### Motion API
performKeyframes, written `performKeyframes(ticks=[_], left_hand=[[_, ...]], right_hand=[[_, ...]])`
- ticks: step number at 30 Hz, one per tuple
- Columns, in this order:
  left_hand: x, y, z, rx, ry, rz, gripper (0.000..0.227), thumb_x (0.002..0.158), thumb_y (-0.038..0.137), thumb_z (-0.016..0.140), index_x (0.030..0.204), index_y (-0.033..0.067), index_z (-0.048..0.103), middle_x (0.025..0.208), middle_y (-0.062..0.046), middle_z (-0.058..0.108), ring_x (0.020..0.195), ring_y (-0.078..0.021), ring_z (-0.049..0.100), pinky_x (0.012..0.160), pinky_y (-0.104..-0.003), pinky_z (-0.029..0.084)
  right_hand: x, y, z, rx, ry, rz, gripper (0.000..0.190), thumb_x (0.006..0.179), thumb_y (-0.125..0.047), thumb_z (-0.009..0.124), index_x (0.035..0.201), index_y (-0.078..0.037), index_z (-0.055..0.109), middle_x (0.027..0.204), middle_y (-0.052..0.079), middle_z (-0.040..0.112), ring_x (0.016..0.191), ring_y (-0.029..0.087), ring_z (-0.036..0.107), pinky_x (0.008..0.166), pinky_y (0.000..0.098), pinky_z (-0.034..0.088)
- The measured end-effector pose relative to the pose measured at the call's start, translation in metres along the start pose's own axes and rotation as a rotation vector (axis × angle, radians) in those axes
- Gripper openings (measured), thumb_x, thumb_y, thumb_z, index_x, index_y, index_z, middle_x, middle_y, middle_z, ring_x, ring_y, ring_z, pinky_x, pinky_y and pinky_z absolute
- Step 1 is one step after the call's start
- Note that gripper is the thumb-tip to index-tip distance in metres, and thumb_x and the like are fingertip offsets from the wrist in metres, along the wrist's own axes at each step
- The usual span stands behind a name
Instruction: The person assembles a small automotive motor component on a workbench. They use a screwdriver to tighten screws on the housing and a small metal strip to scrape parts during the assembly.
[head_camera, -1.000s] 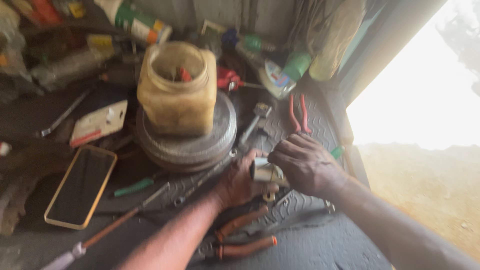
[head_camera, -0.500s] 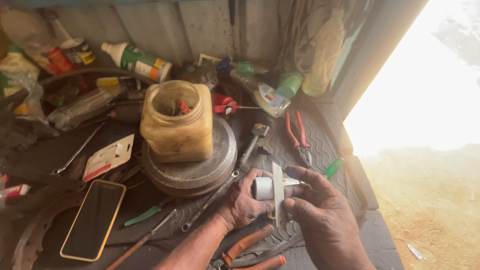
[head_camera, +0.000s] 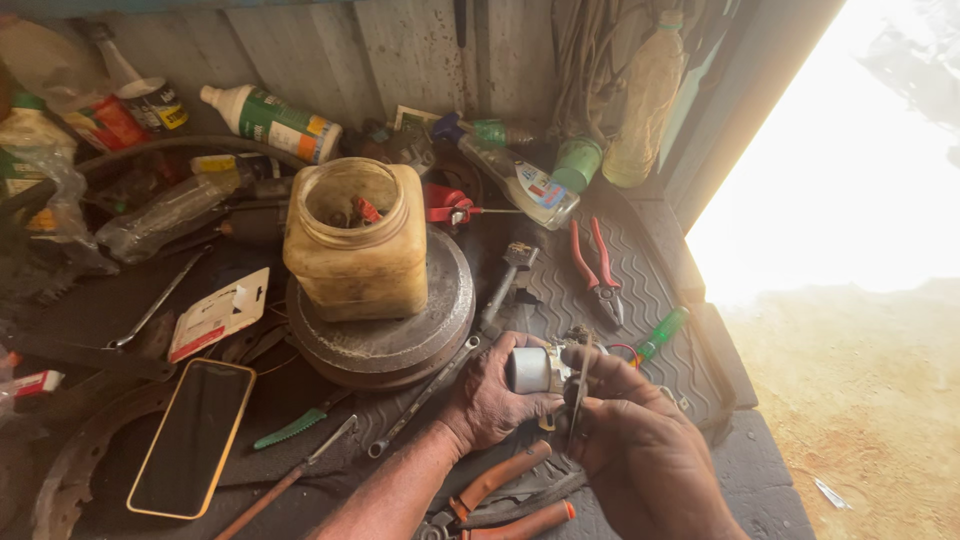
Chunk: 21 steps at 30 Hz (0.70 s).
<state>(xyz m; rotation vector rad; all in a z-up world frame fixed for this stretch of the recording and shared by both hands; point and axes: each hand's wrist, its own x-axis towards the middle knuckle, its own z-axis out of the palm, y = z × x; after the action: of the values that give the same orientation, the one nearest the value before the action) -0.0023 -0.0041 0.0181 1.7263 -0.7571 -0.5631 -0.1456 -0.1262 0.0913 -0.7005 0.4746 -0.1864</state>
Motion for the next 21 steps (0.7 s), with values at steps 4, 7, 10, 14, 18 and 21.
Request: performKeyframes(ticks=[4, 7, 10, 14, 18, 21], left_hand=[[0.001, 0.002, -0.001, 0.026, 0.005, -0.031, 0.06, 0.067, 0.029, 0.091, 0.118, 0.0119, 0.064, 0.099, -0.004, 0.075, 0.09, -0.0138, 0.072, 0.081, -0.031, 0.06], [0.0, 0.003, -0.002, 0.076, 0.006, -0.046, 0.061, 0.066, 0.03, 0.093, 0.117, 0.0123, 0.064, 0.098, -0.004, 0.075, 0.089, -0.0137, 0.073, 0.08, -0.031, 0.06], [0.001, 0.004, -0.002, 0.037, -0.002, -0.036, 0.06, 0.067, 0.028, 0.09, 0.119, 0.0124, 0.064, 0.099, -0.004, 0.076, 0.091, -0.0137, 0.074, 0.082, -0.031, 0.061], [0.001, 0.005, -0.002, 0.036, 0.0, -0.026, 0.064, 0.065, 0.03, 0.092, 0.119, 0.0128, 0.062, 0.101, -0.003, 0.076, 0.093, -0.0142, 0.074, 0.083, -0.031, 0.06], [0.001, 0.006, -0.001, 0.068, 0.013, -0.05, 0.064, 0.064, 0.03, 0.093, 0.118, 0.013, 0.064, 0.101, -0.004, 0.077, 0.093, -0.0148, 0.074, 0.084, -0.032, 0.06], [0.001, 0.007, -0.002, 0.095, 0.014, -0.052, 0.064, 0.063, 0.029, 0.093, 0.118, 0.0129, 0.064, 0.101, -0.004, 0.077, 0.093, -0.0152, 0.074, 0.084, -0.032, 0.06]], right_hand=[[0.0, 0.012, -0.011, 0.231, -0.103, 0.046, 0.046, 0.092, -0.014, 0.058, 0.133, 0.007, 0.056, 0.093, 0.011, 0.064, 0.074, 0.02, 0.062, 0.063, 0.0314, 0.05], [-0.003, 0.019, -0.019, 0.299, -0.06, 0.053, 0.049, 0.094, -0.014, 0.056, 0.135, 0.012, 0.056, 0.095, 0.013, 0.066, 0.073, 0.019, 0.061, 0.063, 0.0291, 0.05], [-0.004, 0.022, -0.024, 0.282, -0.057, 0.03, 0.05, 0.094, -0.013, 0.054, 0.137, 0.014, 0.054, 0.098, 0.014, 0.066, 0.08, 0.022, 0.064, 0.067, 0.0319, 0.052], [-0.005, 0.023, -0.025, 0.299, -0.026, -0.012, 0.051, 0.094, -0.014, 0.055, 0.138, 0.012, 0.053, 0.098, 0.014, 0.066, 0.086, 0.025, 0.067, 0.076, 0.0376, 0.056], [-0.009, 0.026, -0.029, 0.315, -0.026, 0.007, 0.051, 0.091, -0.012, 0.057, 0.138, 0.01, 0.053, 0.101, 0.016, 0.069, 0.087, 0.025, 0.069, 0.078, 0.0368, 0.058], [-0.008, 0.027, -0.035, 0.344, -0.077, 0.03, 0.051, 0.092, -0.006, 0.059, 0.14, 0.009, 0.053, 0.103, 0.014, 0.069, 0.089, 0.023, 0.07, 0.08, 0.0352, 0.059]])
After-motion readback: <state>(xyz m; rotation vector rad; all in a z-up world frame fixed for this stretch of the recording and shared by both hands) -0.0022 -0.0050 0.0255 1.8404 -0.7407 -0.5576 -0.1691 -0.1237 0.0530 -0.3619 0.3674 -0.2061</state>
